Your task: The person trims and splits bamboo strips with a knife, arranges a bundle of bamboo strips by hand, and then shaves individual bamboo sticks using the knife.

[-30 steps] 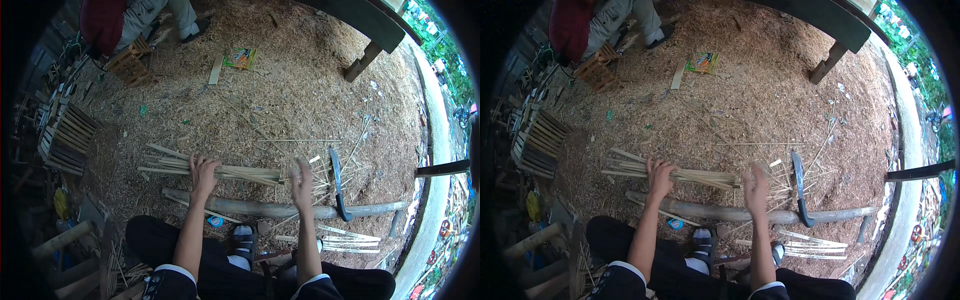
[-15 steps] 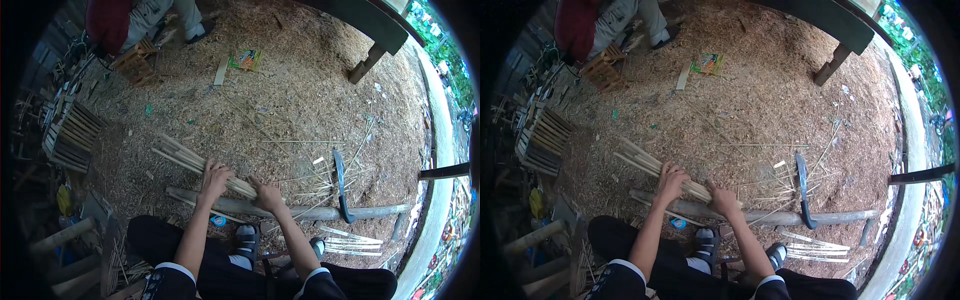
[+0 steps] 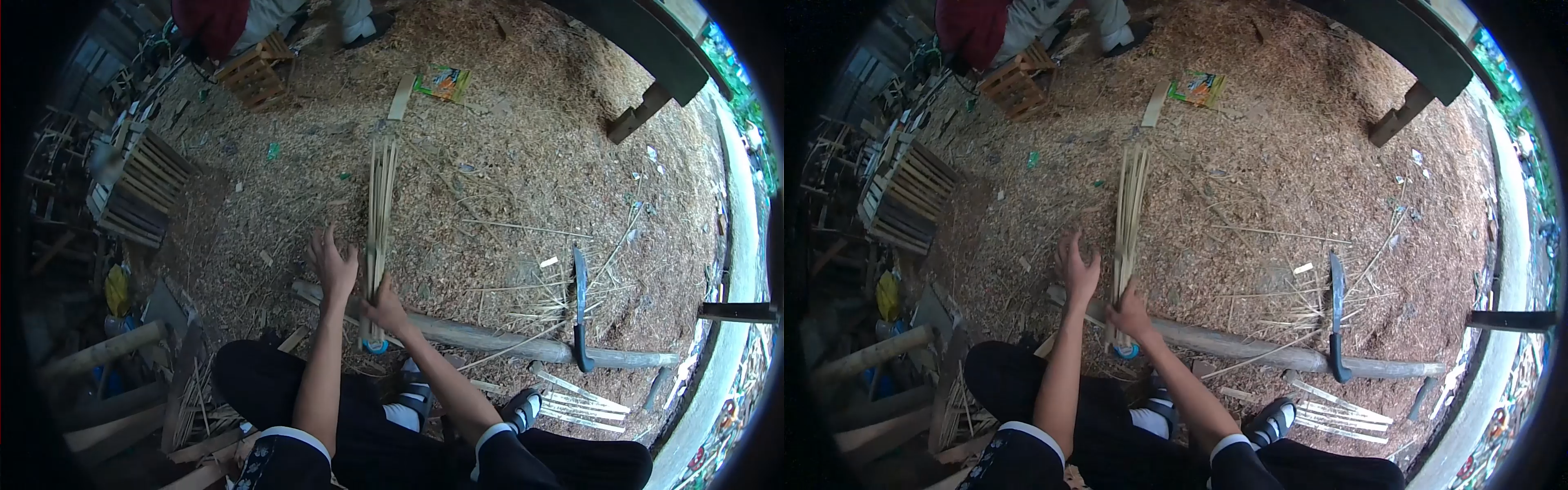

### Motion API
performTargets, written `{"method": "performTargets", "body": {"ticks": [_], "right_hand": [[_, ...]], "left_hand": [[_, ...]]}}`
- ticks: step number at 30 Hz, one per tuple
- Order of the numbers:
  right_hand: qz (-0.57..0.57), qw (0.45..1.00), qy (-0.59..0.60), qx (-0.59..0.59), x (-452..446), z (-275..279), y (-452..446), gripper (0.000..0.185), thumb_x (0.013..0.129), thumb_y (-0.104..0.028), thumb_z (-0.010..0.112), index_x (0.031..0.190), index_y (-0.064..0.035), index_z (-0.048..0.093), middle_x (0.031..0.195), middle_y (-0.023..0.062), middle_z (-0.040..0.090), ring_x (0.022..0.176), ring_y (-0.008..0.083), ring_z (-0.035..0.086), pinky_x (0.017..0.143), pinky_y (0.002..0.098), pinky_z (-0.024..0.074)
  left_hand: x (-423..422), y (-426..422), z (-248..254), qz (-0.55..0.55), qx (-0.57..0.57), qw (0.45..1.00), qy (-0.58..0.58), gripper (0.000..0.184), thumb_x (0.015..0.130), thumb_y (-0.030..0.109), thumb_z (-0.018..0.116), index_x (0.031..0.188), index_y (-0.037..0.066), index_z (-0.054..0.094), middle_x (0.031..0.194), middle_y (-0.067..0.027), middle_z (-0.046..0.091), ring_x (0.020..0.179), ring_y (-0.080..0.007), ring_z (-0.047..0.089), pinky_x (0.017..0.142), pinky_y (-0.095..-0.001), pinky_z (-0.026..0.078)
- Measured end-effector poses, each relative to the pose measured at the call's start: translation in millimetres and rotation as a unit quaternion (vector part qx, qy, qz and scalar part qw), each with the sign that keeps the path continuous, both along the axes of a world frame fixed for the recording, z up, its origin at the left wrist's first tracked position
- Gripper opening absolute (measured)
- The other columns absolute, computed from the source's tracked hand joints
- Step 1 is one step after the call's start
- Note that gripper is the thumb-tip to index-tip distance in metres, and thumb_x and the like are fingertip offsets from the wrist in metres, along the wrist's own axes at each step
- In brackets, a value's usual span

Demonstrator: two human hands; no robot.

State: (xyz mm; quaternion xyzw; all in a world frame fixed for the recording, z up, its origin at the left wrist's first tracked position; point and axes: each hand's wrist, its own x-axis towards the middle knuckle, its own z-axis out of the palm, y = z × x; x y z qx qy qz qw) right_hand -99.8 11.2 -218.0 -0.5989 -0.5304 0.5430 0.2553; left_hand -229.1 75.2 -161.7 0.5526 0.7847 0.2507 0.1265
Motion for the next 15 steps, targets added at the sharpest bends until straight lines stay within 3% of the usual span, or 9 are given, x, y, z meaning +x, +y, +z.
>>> {"method": "performTargets", "body": {"ticks": [2,3,5,7,9,10,12,15], "right_hand": [[0.118,0.99,-0.008,0.08,-2.6,-45.8,-12.8,0.091,0.087,-0.037,0.069,0.149,0.0077,0.019,0.125,0.0392,0.053,0.119,0.0534,0.052,0.1,0.0512,0.0448],[0.186,0.979,-0.08,0.028,11.3,-15.0,-7.1,0.089,0.092,-0.041,0.063,0.153,0.0041,0.017,0.133,0.0379,0.049,0.124,0.0538,0.048,0.105,0.0505,0.0421],[0.193,0.976,-0.093,0.044,27.8,-3.4,-7.0,0.082,0.095,-0.042,0.06,0.151,0.0055,0.024,0.135,0.0361,0.049,0.125,0.0503,0.049,0.107,0.0485,0.0407],[0.193,0.974,-0.106,0.058,45.1,0.9,-8.8,0.077,0.097,-0.043,0.057,0.149,0.0068,0.03,0.136,0.0343,0.05,0.125,0.0468,0.051,0.109,0.0466,0.0393],[0.128,0.988,0.0,0.087,64.3,7.5,-5.9,0.066,0.096,-0.037,0.059,0.146,0.001,0.04,0.133,0.0353,0.052,0.122,0.0489,0.052,0.104,0.0482,0.043],[0.123,0.988,-0.005,0.088,75.4,13.7,-2.3,0.066,0.096,-0.037,0.059,0.146,0.001,0.04,0.133,0.0353,0.052,0.122,0.0489,0.052,0.104,0.0482,0.043],[0.108,0.989,-0.07,0.069,98.9,20.1,2.3,0.061,0.097,-0.032,0.058,0.144,0.0032,0.042,0.134,0.0321,0.053,0.127,0.0435,0.051,0.107,0.0465,0.0405],[0.04,0.989,-0.088,0.114,121.0,19.8,10.1,0.052,0.097,-0.028,0.059,0.138,0.002,0.049,0.128,0.0284,0.059,0.118,0.0402,0.059,0.101,0.0437,0.0461]], "left_hand": [[-6.3,-6.5,-7.8,-0.006,-0.018,1.0,0.003,0.058,0.089,0.023,0.064,0.143,0.01,0.045,0.143,-0.0225,0.041,0.14,-0.0422,0.03,0.113,-0.0632,0.02],[-8.2,-8.5,-11.8,-0.009,-0.036,0.999,0.0,0.055,0.089,0.023,0.064,0.14,0.009,0.048,0.14,-0.0212,0.046,0.136,-0.0414,0.035,0.112,-0.0613,0.023],[-6.5,-11.0,-13.7,-0.012,-0.054,0.998,-0.007,0.053,0.088,0.024,0.065,0.137,0.008,0.051,0.136,-0.0199,0.05,0.132,-0.0405,0.04,0.111,-0.0593,0.026],[0.2,-11.1,-10.5,-0.063,-0.078,0.995,-0.029,0.046,0.089,0.023,0.067,0.13,0.007,0.058,0.13,-0.0204,0.057,0.123,-0.0382,0.051,0.105,-0.0474,0.04],[14.3,-10.3,-8.1,-0.099,-0.066,0.991,-0.054,0.044,0.089,0.023,0.067,0.129,0.007,0.059,0.13,-0.0207,0.057,0.122,-0.0384,0.052,0.104,-0.047,0.041],[21.4,-9.7,-10.9,-0.131,-0.053,0.987,-0.076,0.042,0.09,0.024,0.066,0.128,0.006,0.059,0.13,-0.0209,0.057,0.12,-0.0385,0.054,0.102,-0.0466,0.043],[38.4,-10.5,-14.6,-0.17,-0.023,0.978,-0.118,0.042,0.09,0.023,0.067,0.128,0.008,0.059,0.131,-0.018,0.057,0.124,-0.0359,0.051,0.106,-0.0467,0.038],[56.5,-15.3,-7.3,-0.208,-0.004,0.978,-0.009,0.04,0.089,0.022,0.067,0.126,0.01,0.061,0.131,-0.01,0.058,0.128,-0.031,0.047,0.111,-0.0487,0.029]]}}
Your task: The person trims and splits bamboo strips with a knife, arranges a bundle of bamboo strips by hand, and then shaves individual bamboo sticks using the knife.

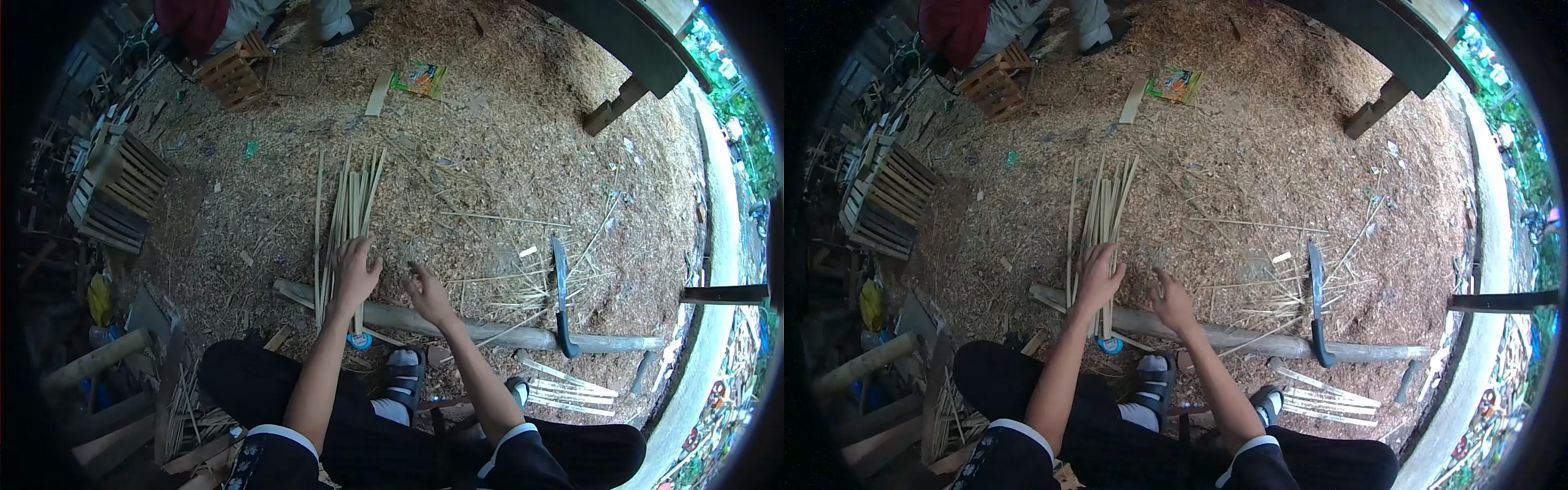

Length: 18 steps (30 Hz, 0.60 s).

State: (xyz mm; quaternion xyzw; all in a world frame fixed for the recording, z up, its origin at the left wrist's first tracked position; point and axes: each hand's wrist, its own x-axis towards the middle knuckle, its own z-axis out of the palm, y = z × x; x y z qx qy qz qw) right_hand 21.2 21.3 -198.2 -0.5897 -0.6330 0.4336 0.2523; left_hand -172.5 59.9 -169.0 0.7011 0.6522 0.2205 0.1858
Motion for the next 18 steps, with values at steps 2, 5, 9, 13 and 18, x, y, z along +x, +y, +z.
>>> {"method": "performTargets", "body": {"ticks": [2,5,9,13,18], "right_hand": [[-0.022,1.0,0.002,-0.002,5.5,0.0,1.7,0.049,0.097,-0.027,0.058,0.137,0.0012,0.052,0.125,0.0272,0.062,0.114,0.0392,0.062,0.098,0.0428,0.0482],[-0.04,0.999,0.025,-0.003,-1.0,-0.6,6.7,0.043,0.099,-0.025,0.057,0.134,-0.0007,0.054,0.122,0.0232,0.065,0.105,0.0331,0.067,0.088,0.0423,0.0526],[-0.011,0.999,0.047,0.001,-27.6,-6.6,7.4,0.044,0.099,-0.025,0.057,0.135,0.0,0.053,0.12,0.0223,0.065,0.103,0.0307,0.068,0.088,0.0408,0.0534],[0.019,0.997,0.072,-0.015,-50.9,-9.8,8.3,0.043,0.099,-0.024,0.057,0.134,0.0005,0.052,0.121,0.0219,0.065,0.104,0.0307,0.068,0.089,0.0399,0.0535],[0.013,0.992,0.127,-0.002,-51.1,-13.2,8.4,0.043,0.099,-0.024,0.059,0.134,0.0005,0.053,0.122,0.0209,0.064,0.107,0.0307,0.067,0.089,0.0385,0.0538]], "left_hand": [[-2.5,-2.8,8.6,0.004,0.005,1.0,0.031,0.04,0.089,0.021,0.067,0.126,0.008,0.061,0.129,-0.0127,0.058,0.127,-0.0322,0.048,0.11,-0.05,0.03],[-15.9,-7.4,22.4,0.031,0.014,0.997,0.067,0.039,0.088,0.02,0.067,0.124,0.007,0.062,0.126,-0.0146,0.059,0.125,-0.0332,0.049,0.108,-0.0516,0.031],[-38.5,-14.9,27.4,0.086,0.001,0.994,0.06,0.035,0.087,0.02,0.067,0.119,0.007,0.064,0.121,-0.0127,0.062,0.122,-0.0329,0.05,0.107,-0.0512,0.032],[-48.2,-20.3,28.8,0.094,0.001,0.994,0.057,0.036,0.087,0.022,0.066,0.12,0.009,0.064,0.126,-0.0119,0.062,0.124,-0.0322,0.05,0.107,-0.0497,0.033],[-39.6,-20.7,32.3,0.082,-0.013,0.996,0.046,0.037,0.088,0.022,0.066,0.121,0.007,0.063,0.124,-0.0139,0.062,0.124,-0.0343,0.051,0.107,-0.0488,0.034]]}}
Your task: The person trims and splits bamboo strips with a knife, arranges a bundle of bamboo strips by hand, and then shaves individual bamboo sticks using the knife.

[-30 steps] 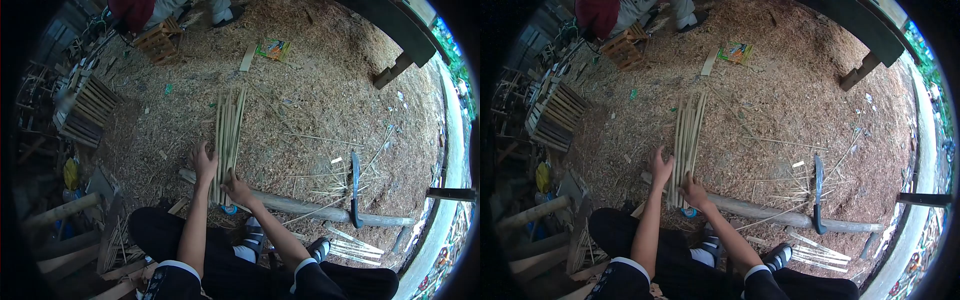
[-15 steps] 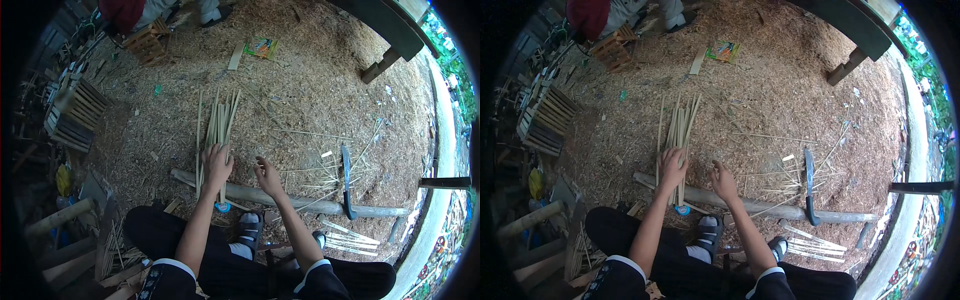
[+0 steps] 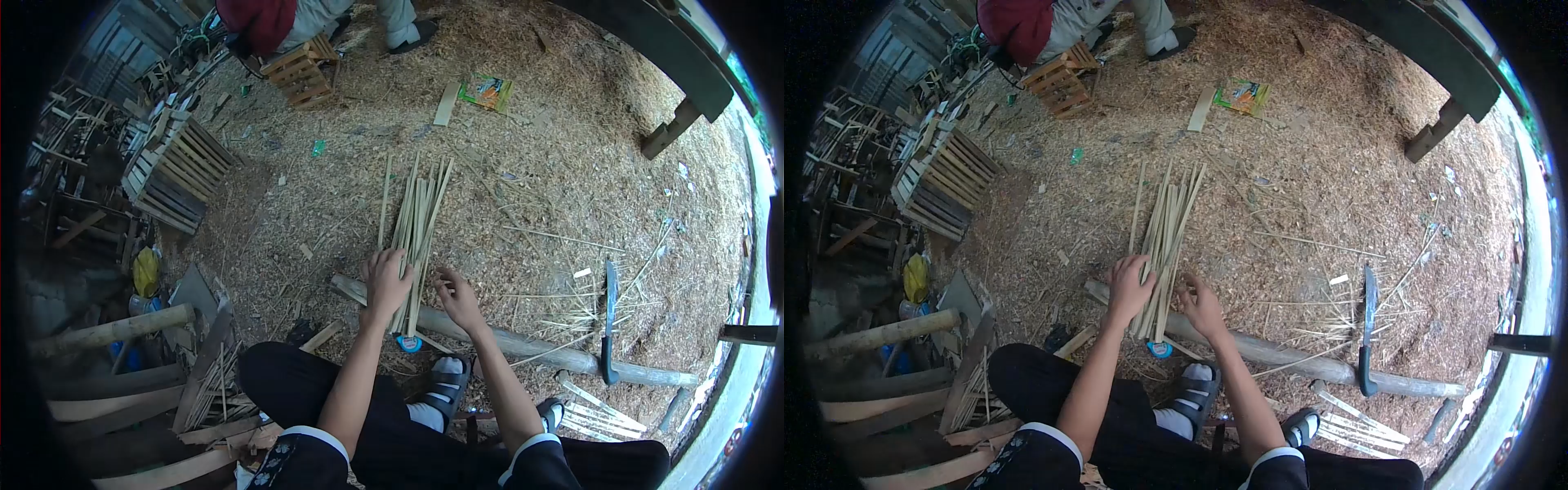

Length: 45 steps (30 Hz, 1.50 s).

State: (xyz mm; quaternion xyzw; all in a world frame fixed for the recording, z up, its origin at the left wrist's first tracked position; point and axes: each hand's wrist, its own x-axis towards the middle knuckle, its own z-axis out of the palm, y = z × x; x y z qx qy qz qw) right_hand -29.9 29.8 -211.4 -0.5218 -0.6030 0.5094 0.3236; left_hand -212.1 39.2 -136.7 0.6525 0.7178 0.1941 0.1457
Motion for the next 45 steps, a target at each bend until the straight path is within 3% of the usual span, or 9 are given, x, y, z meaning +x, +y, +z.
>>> {"method": "performTargets", "body": {"ticks": [11,13,16,18,24,26,33,38,45], "right_hand": [[-0.259,0.959,-0.117,-0.013,162.0,24.4,-37.5,0.04,0.094,-0.023,0.061,0.129,-0.003,0.058,0.121,0.0231,0.064,0.109,0.0398,0.062,0.094,0.0437,0.0479],[-0.317,0.924,-0.211,0.025,199.7,25.7,-58.5,0.04,0.096,-0.029,0.061,0.13,-0.0082,0.059,0.123,0.0186,0.063,0.117,0.0336,0.059,0.099,0.0431,0.0454],[-0.377,0.879,-0.29,0.034,249.3,29.0,-97.1,0.039,0.091,-0.023,0.064,0.126,-0.0062,0.06,0.124,0.0198,0.06,0.12,0.038,0.053,0.102,0.0453,0.0418],[-0.422,0.825,-0.375,0.022,277.3,28.5,-122.1,0.046,0.086,-0.02,0.067,0.128,-0.0049,0.058,0.128,0.0188,0.057,0.122,0.0393,0.051,0.102,0.0471,0.0416],[-0.415,0.754,-0.508,-0.032,322.9,10.0,-181.2,0.058,0.084,-0.023,0.067,0.137,-0.0054,0.048,0.132,0.0168,0.053,0.128,0.035,0.047,0.104,0.0524,0.0358],[-0.368,0.741,-0.561,-0.032,318.7,20.6,-184.2,0.056,0.083,-0.026,0.068,0.132,-0.004,0.051,0.124,0.0157,0.056,0.119,0.0333,0.05,0.1,0.0513,0.0365],[-0.296,0.788,-0.526,-0.122,318.2,16.6,-181.9,0.054,0.081,-0.036,0.072,0.123,-0.007,0.054,0.112,0.0159,0.06,0.112,0.0332,0.055,0.097,0.0531,0.0337],[-0.284,0.86,-0.401,-0.14,332.1,65.6,-196.8,0.056,0.075,-0.048,0.07,0.105,-0.0025,0.056,0.08,0.0195,0.067,0.075,0.0401,0.067,0.072,0.0494,0.0536],[-0.393,0.849,-0.324,-0.141,346.9,153.5,-276.3,0.049,0.075,-0.042,0.07,0.105,-0.0037,0.06,0.08,0.0216,0.066,0.079,0.0401,0.067,0.072,0.0486,0.0508]], "left_hand": [[119.2,34.1,-17.2,-0.222,-0.038,0.965,-0.135,0.036,0.091,0.022,0.064,0.122,0.005,0.063,0.12,-0.0175,0.064,0.119,-0.0366,0.054,0.104,-0.0483,0.038],[159.2,32.7,-18.9,-0.261,-0.043,0.953,-0.147,0.036,0.092,0.022,0.063,0.123,0.003,0.063,0.12,-0.0173,0.064,0.119,-0.0362,0.055,0.102,-0.0484,0.04],[217.3,25.6,-20.2,-0.336,-0.161,0.905,-0.202,0.038,0.091,0.021,0.064,0.124,0.002,0.062,0.117,-0.018,0.066,0.114,-0.0349,0.059,0.101,-0.0474,0.042],[250.4,14.9,-23.1,-0.399,-0.13,0.889,-0.181,0.038,0.091,0.021,0.064,0.124,0.002,0.062,0.118,-0.0181,0.066,0.113,-0.0348,0.059,0.1,-0.0473,0.043],[314.8,-29.6,-35.0,-0.503,-0.12,0.832,-0.201,0.041,0.09,0.022,0.064,0.127,0.004,0.062,0.117,-0.0203,0.066,0.11,-0.0399,0.06,0.102,-0.0472,0.043],[323.8,-47.0,-32.5,-0.495,-0.238,0.825,-0.134,0.042,0.087,0.019,0.066,0.126,0.005,0.062,0.116,-0.0199,0.064,0.109,-0.04,0.06,0.096,-0.0475,0.047],[320.8,-82.3,-73.8,-0.515,-0.161,0.838,-0.09,0.038,0.082,0.002,0.06,0.12,0.006,0.06,0.109,-0.0207,0.061,0.106,-0.0415,0.059,0.09,-0.0477,0.05],[309.3,-81.1,-86.7,-0.503,-0.148,0.848,-0.081,0.033,0.081,-0.001,0.057,0.114,0.004,0.059,0.107,-0.0203,0.06,0.103,-0.0415,0.059,0.088,-0.0481,0.049],[329.1,-70.2,-61.3,-0.45,-0.068,0.884,-0.111,0.016,0.084,0.002,0.057,0.101,0.003,0.057,0.097,-0.0197,0.062,0.098,-0.0401,0.059,0.083,-0.0489,0.048]]}}
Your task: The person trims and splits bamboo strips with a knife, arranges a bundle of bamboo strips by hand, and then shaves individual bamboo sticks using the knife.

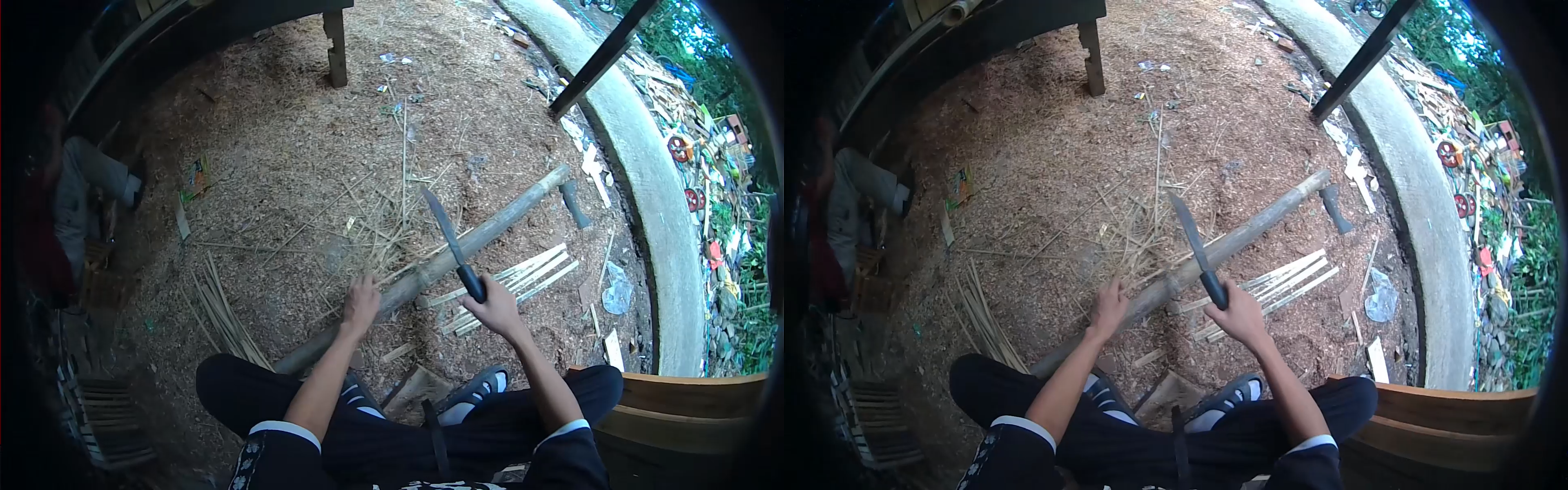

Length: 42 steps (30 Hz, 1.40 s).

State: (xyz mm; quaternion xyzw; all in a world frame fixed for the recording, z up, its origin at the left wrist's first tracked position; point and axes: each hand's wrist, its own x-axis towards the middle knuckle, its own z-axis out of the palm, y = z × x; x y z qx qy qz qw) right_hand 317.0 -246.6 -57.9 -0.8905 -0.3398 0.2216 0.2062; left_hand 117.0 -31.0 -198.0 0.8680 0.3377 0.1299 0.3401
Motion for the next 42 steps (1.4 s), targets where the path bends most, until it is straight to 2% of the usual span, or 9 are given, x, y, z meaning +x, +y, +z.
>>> {"method": "performTargets", "body": {"ticks": [6,9,12,17,19,25,28,33,42], "right_hand": [[-0.096,0.994,0.039,0.04,10.1,-7.1,-33.2,0.045,0.075,-0.035,0.069,0.099,0.0016,0.059,0.076,0.0205,0.063,0.071,0.0349,0.065,0.069,0.045,0.05],[-0.231,0.926,0.228,0.19,5.3,-28.1,-24.3,0.032,0.081,-0.023,0.067,0.098,0.0023,0.056,0.068,0.0054,0.054,0.058,0.0123,0.053,0.051,0.0309,0.043],[-0.247,0.908,0.224,0.254,1.2,-27.1,-15.5,0.027,0.082,-0.018,0.066,0.099,-0.0003,0.056,0.068,0.0009,0.052,0.054,0.0083,0.051,0.046,0.0263,0.0383],[-0.244,0.89,0.242,0.301,5.3,-17.3,-11.2,0.025,0.087,-0.017,0.067,0.102,-0.0006,0.057,0.069,-0.0008,0.053,0.054,0.0067,0.049,0.047,0.0252,0.0384],[-0.23,0.89,0.237,0.315,7.3,-7.9,-11.7,0.026,0.087,-0.017,0.068,0.103,-0.0005,0.056,0.07,-0.0007,0.054,0.057,0.0066,0.05,0.048,0.0247,0.039],[-0.154,0.905,0.147,0.368,-6.8,3.1,-9.0,0.036,0.088,-0.01,0.064,0.119,0.0026,0.053,0.087,0.0051,0.058,0.076,0.0109,0.059,0.061,0.0264,0.0485],[-0.118,0.87,0.339,0.338,2.5,-1.9,-0.5,0.036,0.087,-0.007,0.061,0.12,0.0023,0.051,0.086,0.0052,0.058,0.075,0.013,0.061,0.06,0.028,0.0496],[-0.212,0.848,0.365,0.321,-9.3,-14.6,15.6,0.028,0.088,-0.008,0.055,0.115,0.0011,0.053,0.066,-0.0004,0.049,0.048,0.0089,0.049,0.043,0.0262,0.0385],[-0.192,0.863,0.333,0.328,-19.8,-3.2,55.1,0.012,0.088,-0.006,0.057,0.098,-0.0004,0.053,0.062,-0.002,0.047,0.046,0.0074,0.046,0.041,0.0252,0.0348]], "left_hand": [[15.7,13.1,16.6,0.009,-0.043,0.995,-0.09,0.024,0.092,0.007,0.057,0.115,0.001,0.061,0.103,-0.0203,0.066,0.096,-0.0388,0.064,0.082,-0.0437,0.052],[11.9,10.4,27.5,0.005,-0.024,0.995,-0.097,0.024,0.093,0.011,0.059,0.115,0.002,0.066,0.097,-0.0201,0.069,0.09,-0.0361,0.068,0.078,-0.0413,0.053],[14.9,5.2,47.0,0.008,-0.012,0.996,-0.082,0.022,0.095,0.013,0.059,0.112,0.001,0.067,0.091,-0.0203,0.069,0.085,-0.034,0.069,0.077,-0.0402,0.054],[34.3,-4.7,94.0,0.066,-0.077,0.995,-0.016,0.021,0.099,0.018,0.057,0.107,0.0,0.066,0.081,-0.0156,0.068,0.074,-0.0233,0.068,0.07,-0.0336,0.052],[38.3,-4.6,97.6,0.063,-0.148,0.983,-0.084,0.023,0.101,0.02,0.056,0.103,-0.001,0.066,0.074,-0.0061,0.063,0.068,-0.0118,0.059,0.063,-0.029,0.048],[50.7,-12.3,95.7,0.058,-0.224,0.955,-0.187,0.023,0.102,0.02,0.057,0.098,-0.002,0.062,0.066,0.0029,0.051,0.061,-0.0044,0.042,0.051,-0.0269,0.035],[53.5,-11.5,93.9,0.042,-0.233,0.949,-0.206,0.029,0.101,0.024,0.061,0.091,-0.003,0.064,0.064,0.0054,0.048,0.058,-0.0037,0.039,0.05,-0.0266,0.032],[39.9,-7.3,126.3,0.104,-0.187,0.968,-0.134,0.042,0.098,0.034,0.064,0.076,-0.002,0.066,0.055,0.0027,0.048,0.053,-0.0054,0.04,0.049,-0.0287,0.032],[0.2,13.6,125.5,0.135,-0.116,0.97,-0.165,0.048,0.097,0.038,0.064,0.067,0.0,0.064,0.047,-0.006,0.046,0.045,-0.0107,0.043,0.045,-0.0337,0.031]]}}
